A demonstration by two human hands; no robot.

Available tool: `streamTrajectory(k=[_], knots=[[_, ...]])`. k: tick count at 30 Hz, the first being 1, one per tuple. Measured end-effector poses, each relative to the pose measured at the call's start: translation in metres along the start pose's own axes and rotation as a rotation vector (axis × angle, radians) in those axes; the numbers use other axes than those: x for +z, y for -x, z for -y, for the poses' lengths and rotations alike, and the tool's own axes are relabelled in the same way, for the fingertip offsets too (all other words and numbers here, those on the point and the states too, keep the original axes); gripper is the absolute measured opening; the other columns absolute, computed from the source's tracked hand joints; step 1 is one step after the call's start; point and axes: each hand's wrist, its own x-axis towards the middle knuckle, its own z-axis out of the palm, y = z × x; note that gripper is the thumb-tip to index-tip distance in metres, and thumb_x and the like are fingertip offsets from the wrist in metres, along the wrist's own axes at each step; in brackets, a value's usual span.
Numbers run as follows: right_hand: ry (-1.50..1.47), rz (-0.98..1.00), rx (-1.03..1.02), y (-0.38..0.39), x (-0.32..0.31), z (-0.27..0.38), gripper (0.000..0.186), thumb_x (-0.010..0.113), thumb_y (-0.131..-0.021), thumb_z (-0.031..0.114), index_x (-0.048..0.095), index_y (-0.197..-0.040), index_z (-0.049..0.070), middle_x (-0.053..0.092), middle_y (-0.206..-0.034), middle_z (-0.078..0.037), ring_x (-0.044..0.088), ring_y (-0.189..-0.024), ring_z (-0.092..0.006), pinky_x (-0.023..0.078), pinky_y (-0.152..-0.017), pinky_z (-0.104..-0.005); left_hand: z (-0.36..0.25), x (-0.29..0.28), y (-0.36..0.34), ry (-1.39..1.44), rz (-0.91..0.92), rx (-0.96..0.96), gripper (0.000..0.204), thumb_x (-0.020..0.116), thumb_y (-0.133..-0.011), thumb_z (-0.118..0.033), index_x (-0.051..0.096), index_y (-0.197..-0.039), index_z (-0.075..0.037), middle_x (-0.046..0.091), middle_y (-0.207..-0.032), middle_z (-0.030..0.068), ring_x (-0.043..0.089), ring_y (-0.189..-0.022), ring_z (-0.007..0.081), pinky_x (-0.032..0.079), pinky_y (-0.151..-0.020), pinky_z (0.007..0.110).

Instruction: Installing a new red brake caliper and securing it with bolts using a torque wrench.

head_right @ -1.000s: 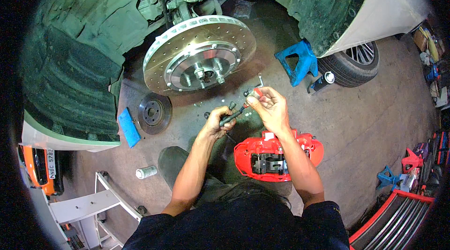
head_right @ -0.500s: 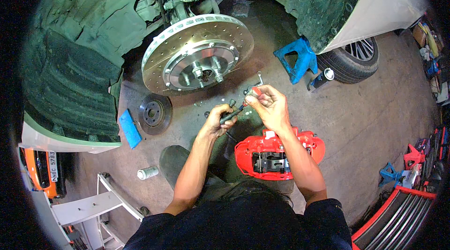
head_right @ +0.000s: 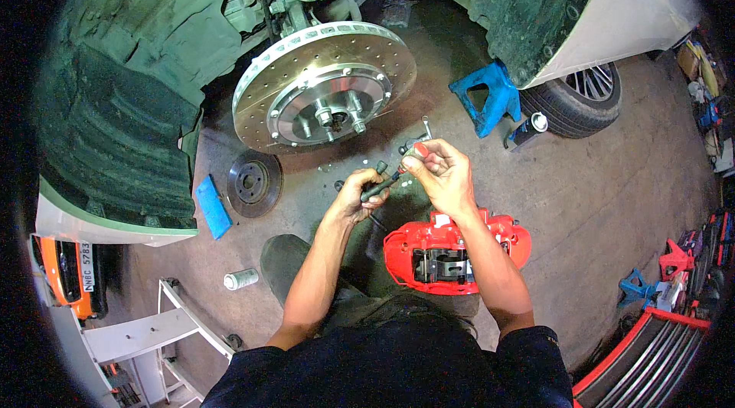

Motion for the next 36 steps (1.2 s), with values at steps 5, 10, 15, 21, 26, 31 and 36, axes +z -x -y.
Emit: streamTrajectory(k=[5, 10, 15, 21, 26, 31, 36], knots=[[0.011, -0.006, 0.009, 0.0002, -0.0009, -0.0002, 0.021, 0.073, -0.086, 0.005, 0.061, -0.102, -0.001, 0.068, -0.092, -0.007, 0.066, -0.086, -0.0126, 0.053, -0.079, -0.0256, 0.0016, -0.0007, -0.0009, 0.032, -0.028, 0.008, 0.024, 0.05, -0.085, -0.013, 0.057, -0.081, 0.01, 0.054, -0.063, 0.0127, 0.039, -0.04, 0.008, 0.026, -0.032, 0.02], [-0.016, -0.019, -0.023, -0.0002, -0.0034, -0.0015, 0.021, 0.072, -0.087, 0.005, 0.06, -0.102, -0.001, 0.068, -0.092, -0.007, 0.065, -0.086, -0.0116, 0.052, -0.079, -0.0245, 0.0019, -0.0038, -0.0026, 0.094, 0.028, -0.03, 0.017, 0.054, -0.085, -0.012, 0.056, -0.079, 0.004, 0.057, -0.064, 0.0148, 0.043, -0.04, 0.0082, 0.027, -0.031, 0.02], [-0.009, -0.043, -0.014, 0.0005, -0.003, -0.0006, 0.02, 0.072, -0.087, 0.005, 0.06, -0.102, -0.001, 0.068, -0.092, -0.007, 0.065, -0.085, -0.0109, 0.052, -0.078, -0.0238, 0.0032, -0.0036, -0.0031, 0.041, 0.018, -0.036, 0.028, 0.049, -0.085, -0.012, 0.058, -0.089, 0.015, 0.055, -0.063, 0.0133, 0.037, -0.039, 0.0074, 0.026, -0.031, 0.02], [0.002, -0.017, -0.008, 0.0007, -0.0025, -0.0012, 0.021, 0.073, -0.087, 0.006, 0.06, -0.102, -0.001, 0.068, -0.092, -0.006, 0.065, -0.085, -0.0105, 0.051, -0.077, -0.0239, 0.004, 0.0005, -0.0029, 0.044, -0.003, -0.029, 0.024, 0.049, -0.084, -0.012, 0.057, -0.083, 0.011, 0.055, -0.061, 0.0139, 0.038, -0.039, 0.0078, 0.026, -0.031, 0.02], [0.003, -0.061, -0.003, -0.001, -0.0058, -0.0038, 0.021, 0.073, -0.087, 0.007, 0.061, -0.102, -0.001, 0.067, -0.091, -0.005, 0.063, -0.084, -0.0091, 0.051, -0.076, -0.0225, 0.0014, 0.0003, -0.0024, 0.072, -0.01, -0.024, 0.023, 0.049, -0.084, -0.013, 0.055, -0.077, 0.008, 0.053, -0.059, 0.0134, 0.038, -0.039, 0.0081, 0.025, -0.031, 0.02], [-0.019, -0.034, -0.031, -0.0017, -0.0078, -0.0052, 0.021, 0.073, -0.087, 0.008, 0.06, -0.102, 0.0, 0.067, -0.092, -0.005, 0.063, -0.084, -0.0091, 0.05, -0.077, -0.0225, 0.0, 0.0015, -0.0027, 0.111, 0.005, -0.036, 0.021, 0.048, -0.084, -0.013, 0.053, -0.073, 0.005, 0.051, -0.058, 0.012, 0.037, -0.039, 0.0082, 0.025, -0.031, 0.02], [-0.009, -0.056, -0.026, -0.0026, -0.0099, -0.0069, 0.021, 0.073, -0.087, 0.008, 0.06, -0.102, -0.001, 0.067, -0.091, -0.006, 0.064, -0.084, -0.0094, 0.05, -0.077, -0.0225, 0.0011, 0.0015, -0.0043, 0.132, -0.004, -0.068, 0.023, 0.047, -0.083, -0.015, 0.053, -0.072, 0.005, 0.05, -0.057, 0.0109, 0.037, -0.039, 0.0082, 0.025, -0.031, 0.02]])
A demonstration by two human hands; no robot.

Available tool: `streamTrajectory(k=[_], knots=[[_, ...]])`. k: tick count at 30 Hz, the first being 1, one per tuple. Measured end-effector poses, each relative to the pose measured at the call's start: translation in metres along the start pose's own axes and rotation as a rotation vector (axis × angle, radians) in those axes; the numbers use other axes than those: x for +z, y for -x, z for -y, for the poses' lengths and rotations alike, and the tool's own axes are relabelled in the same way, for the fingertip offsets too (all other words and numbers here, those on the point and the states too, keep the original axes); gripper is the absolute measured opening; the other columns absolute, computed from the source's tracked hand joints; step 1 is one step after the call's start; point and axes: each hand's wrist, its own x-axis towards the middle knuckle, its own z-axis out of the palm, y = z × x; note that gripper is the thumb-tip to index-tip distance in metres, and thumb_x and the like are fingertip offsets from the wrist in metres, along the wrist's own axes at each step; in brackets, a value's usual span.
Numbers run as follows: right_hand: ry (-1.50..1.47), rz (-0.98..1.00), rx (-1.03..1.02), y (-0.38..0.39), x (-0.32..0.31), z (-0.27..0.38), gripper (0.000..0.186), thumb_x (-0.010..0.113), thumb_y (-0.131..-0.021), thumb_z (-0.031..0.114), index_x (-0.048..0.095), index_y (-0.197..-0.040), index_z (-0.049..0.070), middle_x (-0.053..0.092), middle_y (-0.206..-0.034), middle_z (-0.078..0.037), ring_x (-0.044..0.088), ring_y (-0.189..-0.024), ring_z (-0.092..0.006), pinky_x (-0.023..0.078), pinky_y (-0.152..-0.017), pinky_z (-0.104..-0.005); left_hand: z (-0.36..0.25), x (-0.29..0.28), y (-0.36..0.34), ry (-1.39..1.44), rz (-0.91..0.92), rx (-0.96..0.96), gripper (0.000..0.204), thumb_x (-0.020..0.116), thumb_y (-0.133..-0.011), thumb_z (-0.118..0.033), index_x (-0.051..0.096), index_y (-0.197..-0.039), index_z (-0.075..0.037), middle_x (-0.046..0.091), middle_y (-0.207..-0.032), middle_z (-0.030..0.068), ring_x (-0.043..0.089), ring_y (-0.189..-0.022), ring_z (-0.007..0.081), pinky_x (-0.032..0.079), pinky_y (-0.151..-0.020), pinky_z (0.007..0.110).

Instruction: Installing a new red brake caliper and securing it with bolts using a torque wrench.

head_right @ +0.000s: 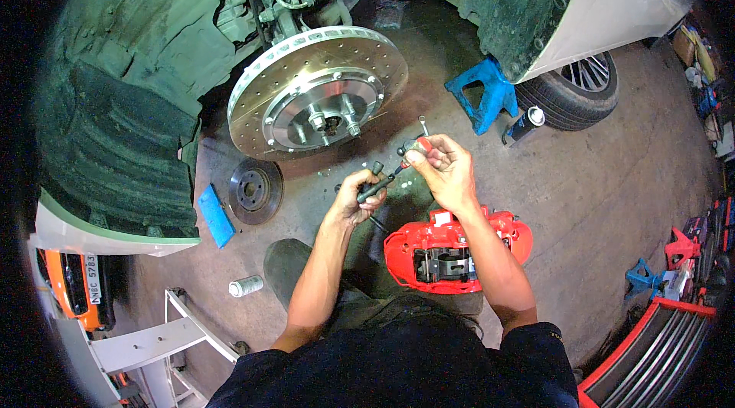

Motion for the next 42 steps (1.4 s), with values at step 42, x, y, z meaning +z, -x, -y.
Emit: streamTrajectory(k=[42], knots=[[-0.044, -0.001, 0.051, -0.003, -0.006, -0.01, 0.028, 0.07, -0.082, -0.001, 0.059, -0.108, -0.002, 0.067, -0.102, -0.009, 0.064, -0.097, -0.0143, 0.052, -0.086, -0.028, 0.002, 0.005, -0.004, -0.02, -0.063, 0.259, 0.02, 0.055, -0.092, -0.016, 0.062, -0.094, 0.003, 0.066, -0.072, 0.0117, 0.056, -0.049, 0.0105, 0.038, -0.036, 0.019]])
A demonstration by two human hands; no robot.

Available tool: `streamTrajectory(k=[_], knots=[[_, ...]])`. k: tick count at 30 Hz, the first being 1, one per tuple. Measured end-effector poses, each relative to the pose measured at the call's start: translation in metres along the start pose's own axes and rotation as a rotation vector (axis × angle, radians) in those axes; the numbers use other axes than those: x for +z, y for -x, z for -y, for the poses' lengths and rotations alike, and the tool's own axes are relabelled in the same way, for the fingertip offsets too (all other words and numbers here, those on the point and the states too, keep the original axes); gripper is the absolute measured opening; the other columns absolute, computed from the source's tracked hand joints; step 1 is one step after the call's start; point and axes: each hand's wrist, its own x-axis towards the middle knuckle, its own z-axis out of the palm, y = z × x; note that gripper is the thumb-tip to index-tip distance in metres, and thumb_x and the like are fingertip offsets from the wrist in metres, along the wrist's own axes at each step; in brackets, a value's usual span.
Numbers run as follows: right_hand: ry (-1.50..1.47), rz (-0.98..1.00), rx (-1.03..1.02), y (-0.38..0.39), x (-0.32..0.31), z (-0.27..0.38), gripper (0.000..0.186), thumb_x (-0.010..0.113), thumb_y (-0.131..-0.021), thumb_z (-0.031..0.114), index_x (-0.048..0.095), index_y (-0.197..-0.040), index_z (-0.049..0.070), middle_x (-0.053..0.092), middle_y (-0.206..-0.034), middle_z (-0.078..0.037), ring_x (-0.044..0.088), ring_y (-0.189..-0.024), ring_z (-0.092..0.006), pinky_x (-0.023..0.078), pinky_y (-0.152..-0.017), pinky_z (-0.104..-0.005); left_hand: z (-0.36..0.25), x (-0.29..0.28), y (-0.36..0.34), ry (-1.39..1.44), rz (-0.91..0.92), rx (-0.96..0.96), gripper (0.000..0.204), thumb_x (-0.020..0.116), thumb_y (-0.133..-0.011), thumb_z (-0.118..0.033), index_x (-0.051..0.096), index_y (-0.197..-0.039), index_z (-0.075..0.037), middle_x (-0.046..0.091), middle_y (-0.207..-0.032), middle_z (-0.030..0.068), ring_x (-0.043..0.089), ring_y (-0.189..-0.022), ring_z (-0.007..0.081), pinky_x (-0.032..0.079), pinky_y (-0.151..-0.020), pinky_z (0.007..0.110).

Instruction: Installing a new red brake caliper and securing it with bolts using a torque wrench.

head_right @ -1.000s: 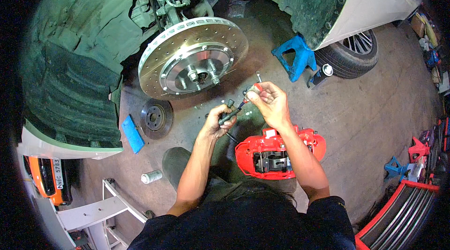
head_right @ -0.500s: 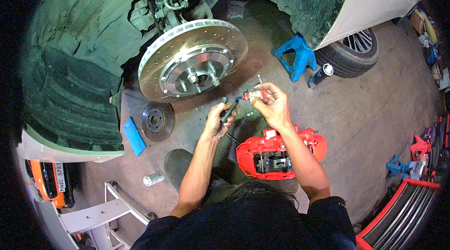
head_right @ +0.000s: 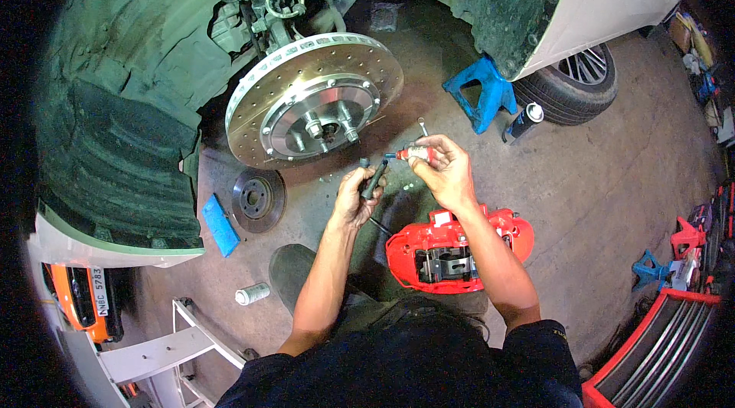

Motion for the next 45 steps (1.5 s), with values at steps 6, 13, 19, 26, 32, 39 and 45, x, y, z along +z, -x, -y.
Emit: streamTrajectory(k=[6, 13, 19, 26, 32, 39, 45], knots=[[0.046, 0.002, 0.006, 0.0, -0.0004, 0.0022, 0.027, 0.07, -0.084, 0.0, 0.059, -0.108, -0.002, 0.067, -0.102, -0.01, 0.065, -0.097, -0.0148, 0.052, -0.086, -0.0278, -0.0007, 0.0008, 0.0005, -0.024, 0.016, 0.019, 0.02, 0.055, -0.092, -0.016, 0.062, -0.092, 0.002, 0.067, -0.073, 0.0118, 0.056, -0.049, 0.0106, 0.039, -0.037, 0.02], [0.086, 0.001, -0.002, 0.0005, 0.0001, 0.0004, 0.027, 0.07, -0.084, 0.001, 0.059, -0.109, -0.002, 0.068, -0.101, -0.011, 0.065, -0.095, -0.0146, 0.052, -0.085, -0.0278, 0.0012, -0.0024, -0.0001, -0.011, 0.017, 0.05, 0.019, 0.056, -0.091, -0.017, 0.062, -0.092, 0.002, 0.067, -0.072, 0.0118, 0.056, -0.048, 0.0107, 0.04, -0.037, 0.02], [0.143, -0.021, 0.082, 0.0016, 0.0019, 0.0013, 0.027, 0.07, -0.084, 0.001, 0.059, -0.108, -0.003, 0.068, -0.098, -0.01, 0.065, -0.093, -0.0137, 0.052, -0.084, -0.0279, 0.0017, -0.0047, -0.0011, -0.059, 0.037, 0.059, 0.02, 0.055, -0.092, -0.018, 0.06, -0.095, 0.001, 0.066, -0.076, 0.0119, 0.058, -0.053, 0.0122, 0.041, -0.038, 0.02], [0.041, -0.039, 0.021, 0.0023, 0.0023, -0.0002, 0.027, 0.071, -0.083, 0.003, 0.059, -0.107, -0.003, 0.068, -0.099, -0.01, 0.065, -0.092, -0.0138, 0.052, -0.083, -0.0273, 0.001, -0.0017, 0.0002, 0.002, 0.012, 0.042, 0.013, 0.057, -0.091, -0.015, 0.06, -0.087, -0.002, 0.067, -0.072, 0.0116, 0.057, -0.047, 0.0113, 0.041, -0.036, 0.02], [0.115, -0.074, 0.017, 0.0015, 0.0025, -0.0001, 0.026, 0.071, -0.084, 0.005, 0.06, -0.107, -0.002, 0.069, -0.096, -0.01, 0.065, -0.091, -0.0137, 0.053, -0.08, -0.0271, -0.0002, -0.0006, 0.0017, -0.003, 0.013, 0.042, 0.013, 0.057, -0.091, -0.015, 0.059, -0.089, -0.003, 0.068, -0.073, 0.012, 0.058, -0.048, 0.0117, 0.042, -0.036, 0.02], [0.168, -0.126, 0.043, 0.0017, -0.0007, 0.0076, 0.025, 0.07, -0.084, 0.004, 0.059, -0.106, -0.003, 0.068, -0.096, -0.01, 0.064, -0.089, -0.0135, 0.051, -0.08, -0.026, 0.0007, -0.0053, 0.0011, -0.058, 0.022, -0.005, 0.024, 0.056, -0.092, -0.02, 0.059, -0.102, 0.001, 0.065, -0.078, 0.0113, 0.056, -0.053, 0.012, 0.039, -0.039, 0.02], [0.056, -0.049, 0.005, 0.0046, -0.004, 0.006, 0.024, 0.07, -0.083, 0.003, 0.06, -0.104, -0.002, 0.069, -0.096, -0.011, 0.065, -0.09, -0.0138, 0.051, -0.079, -0.0267, 0.0027, -0.006, -0.0014, 0.066, 0.059, -0.109, 0.029, 0.051, -0.094, -0.021, 0.059, -0.108, 0.003, 0.064, -0.079, 0.0099, 0.055, -0.055, 0.0114, 0.039, -0.04, 0.019]])
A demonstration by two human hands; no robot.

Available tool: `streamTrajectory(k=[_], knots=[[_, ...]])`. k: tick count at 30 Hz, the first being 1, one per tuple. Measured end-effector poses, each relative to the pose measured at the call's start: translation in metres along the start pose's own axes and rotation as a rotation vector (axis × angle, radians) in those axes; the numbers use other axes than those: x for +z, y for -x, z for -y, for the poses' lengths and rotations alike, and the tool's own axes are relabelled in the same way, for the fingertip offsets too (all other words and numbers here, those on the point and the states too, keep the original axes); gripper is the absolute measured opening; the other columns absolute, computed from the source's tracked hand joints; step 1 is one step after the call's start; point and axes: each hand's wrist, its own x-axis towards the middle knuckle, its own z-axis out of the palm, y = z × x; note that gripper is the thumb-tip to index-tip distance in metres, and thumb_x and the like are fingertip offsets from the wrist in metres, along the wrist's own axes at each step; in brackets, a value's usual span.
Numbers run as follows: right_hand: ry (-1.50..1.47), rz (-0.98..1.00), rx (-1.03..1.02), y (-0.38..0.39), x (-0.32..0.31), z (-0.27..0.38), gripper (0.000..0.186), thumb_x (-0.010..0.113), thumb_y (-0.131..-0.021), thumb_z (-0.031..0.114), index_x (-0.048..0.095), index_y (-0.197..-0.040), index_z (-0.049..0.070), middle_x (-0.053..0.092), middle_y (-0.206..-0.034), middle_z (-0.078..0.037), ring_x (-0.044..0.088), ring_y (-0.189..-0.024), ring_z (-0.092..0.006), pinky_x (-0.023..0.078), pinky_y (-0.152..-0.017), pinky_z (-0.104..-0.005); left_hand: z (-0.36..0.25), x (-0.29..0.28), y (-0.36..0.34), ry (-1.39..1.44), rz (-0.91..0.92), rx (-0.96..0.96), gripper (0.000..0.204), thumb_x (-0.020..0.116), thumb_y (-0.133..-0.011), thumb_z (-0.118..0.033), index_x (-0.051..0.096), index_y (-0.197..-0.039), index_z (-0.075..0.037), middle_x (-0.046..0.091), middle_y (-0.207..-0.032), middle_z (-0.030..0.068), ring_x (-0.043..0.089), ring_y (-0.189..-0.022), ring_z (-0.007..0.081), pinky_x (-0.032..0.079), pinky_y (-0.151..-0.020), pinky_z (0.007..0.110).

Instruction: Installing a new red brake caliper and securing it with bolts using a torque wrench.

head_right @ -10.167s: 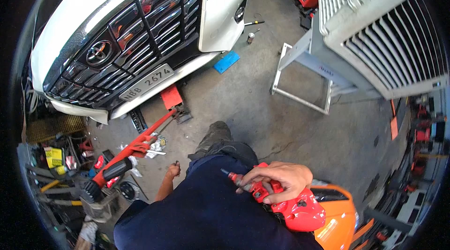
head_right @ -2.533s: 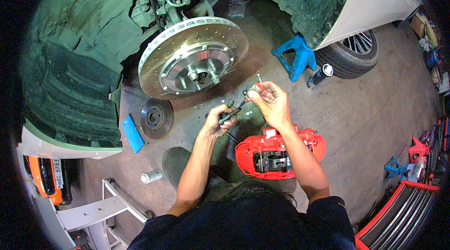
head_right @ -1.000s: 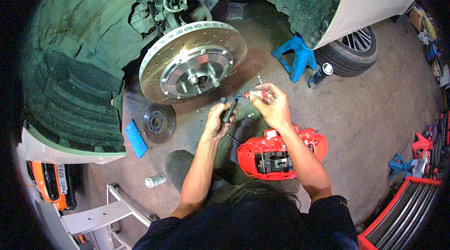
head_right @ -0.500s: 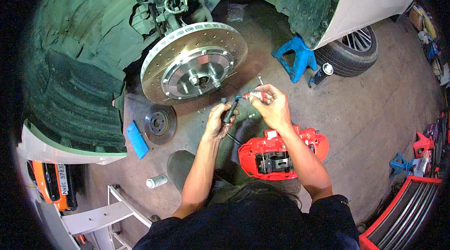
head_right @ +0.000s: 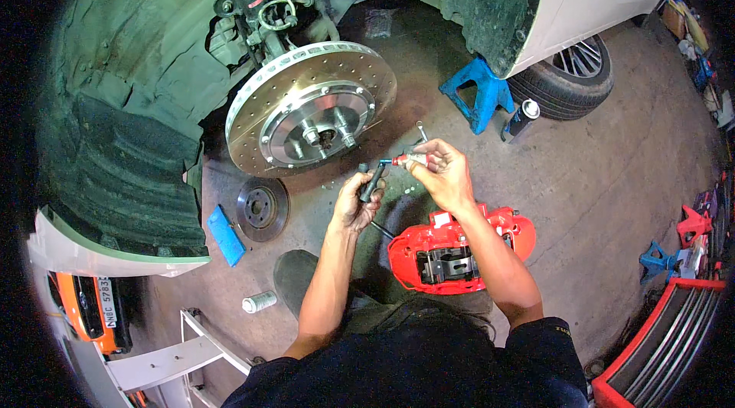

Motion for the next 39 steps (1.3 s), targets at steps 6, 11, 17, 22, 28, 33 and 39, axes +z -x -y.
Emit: streamTrajectory(k=[6, 11, 17, 22, 28, 33, 39], knots=[[0.024, 0.034, 0.029, 0.002, 0.001, -0.002, 0.023, 0.074, -0.082, 0.005, 0.061, -0.1, -0.001, 0.067, -0.09, -0.006, 0.063, -0.083, -0.0091, 0.051, -0.076, -0.0239, 0.0, 0.006, 0.002, -0.071, -0.022, 0.056, 0.024, 0.054, -0.094, -0.019, 0.058, -0.105, 0.002, 0.068, -0.083, 0.0128, 0.056, -0.054, 0.0115, 0.04, -0.039, 0.019], [0.047, -0.097, 0.01, 0.001, -0.003, -0.003, 0.022, 0.071, -0.083, 0.002, 0.06, -0.102, -0.002, 0.067, -0.095, -0.009, 0.064, -0.088, -0.0127, 0.052, -0.078, -0.0264, -0.001, 0.009, 0.006, -0.05, -0.014, 0.097, 0.022, 0.055, -0.094, -0.018, 0.058, -0.104, 0.001, 0.069, -0.084, 0.0142, 0.058, -0.054, 0.0126, 0.042, -0.04, 0.02], [0.144, -0.042, 0.029, -0.004, -0.011, -0.003, 0.023, 0.074, -0.079, 0.005, 0.06, -0.096, -0.002, 0.069, -0.091, -0.01, 0.065, -0.082, -0.012, 0.052, -0.072, -0.0259, -0.004, 0.008, 0.005, -0.075, 0.03, 0.108, 0.02, 0.055, -0.095, -0.017, 0.058, -0.105, 0.0, 0.069, -0.084, 0.0135, 0.059, -0.055, 0.013, 0.047, -0.043, 0.022], [0.035, -0.348, -0.035, -0.015, -0.041, 0.008, 0.022, 0.076, -0.079, 0.005, 0.057, -0.087, 0.0, 0.07, -0.092, -0.013, 0.065, -0.082, -0.0142, 0.052, -0.072, -0.0268, 0.03, -0.006, 0.009, -0.406, -0.146, 0.127, 0.022, 0.054, -0.1, -0.023, 0.059, -0.11, -0.004, 0.067, -0.092, 0.0053, 0.061, -0.069, 0.012, 0.053, -0.062, 0.025], [-0.079, -0.383, -0.002, -0.023, -0.075, 0.011, 0.041, 0.079, -0.077, 0.004, 0.051, -0.106, 0.0, 0.067, -0.101, -0.015, 0.066, -0.092, -0.0185, 0.053, -0.08, -0.03, 0.122, -0.044, 0.015, -0.104, -0.644, 0.15, 0.032, 0.057, -0.098, -0.032, 0.054, -0.112, -0.003, 0.063, -0.093, 0.0073, 0.066, -0.076, 0.0202, 0.056, -0.066, 0.033], [0.081, -0.439, -0.047, -0.02, -0.147, -0.001, 0.057, 0.081, -0.074, 0.002, 0.047, -0.12, 0.0, 0.064, -0.111, -0.016, 0.065, -0.1, -0.0206, 0.053, -0.087, -0.0334, 0.147, -0.065, 0.022, 0.011, -0.576, 0.095, 0.028, 0.056, -0.099, -0.032, 0.054, -0.105, -0.004, 0.062, -0.089, 0.0081, 0.065, -0.073, 0.0217, 0.056, -0.065, 0.036], [0.285, -0.658, 0.024, 0.004, -0.248, -0.126, 0.052, 0.078, -0.076, 0.002, 0.05, -0.119, 0.0, 0.068, -0.107, -0.014, 0.067, -0.096, -0.0195, 0.053, -0.084, -0.0331, 0.14, -0.069, 0.027, -0.104, -0.6, 0.214, 0.022, 0.057, -0.099, -0.028, 0.058, -0.096, -0.007, 0.063, -0.078, 0.0035, 0.058, -0.064, 0.0148, 0.049, -0.058, 0.031]])
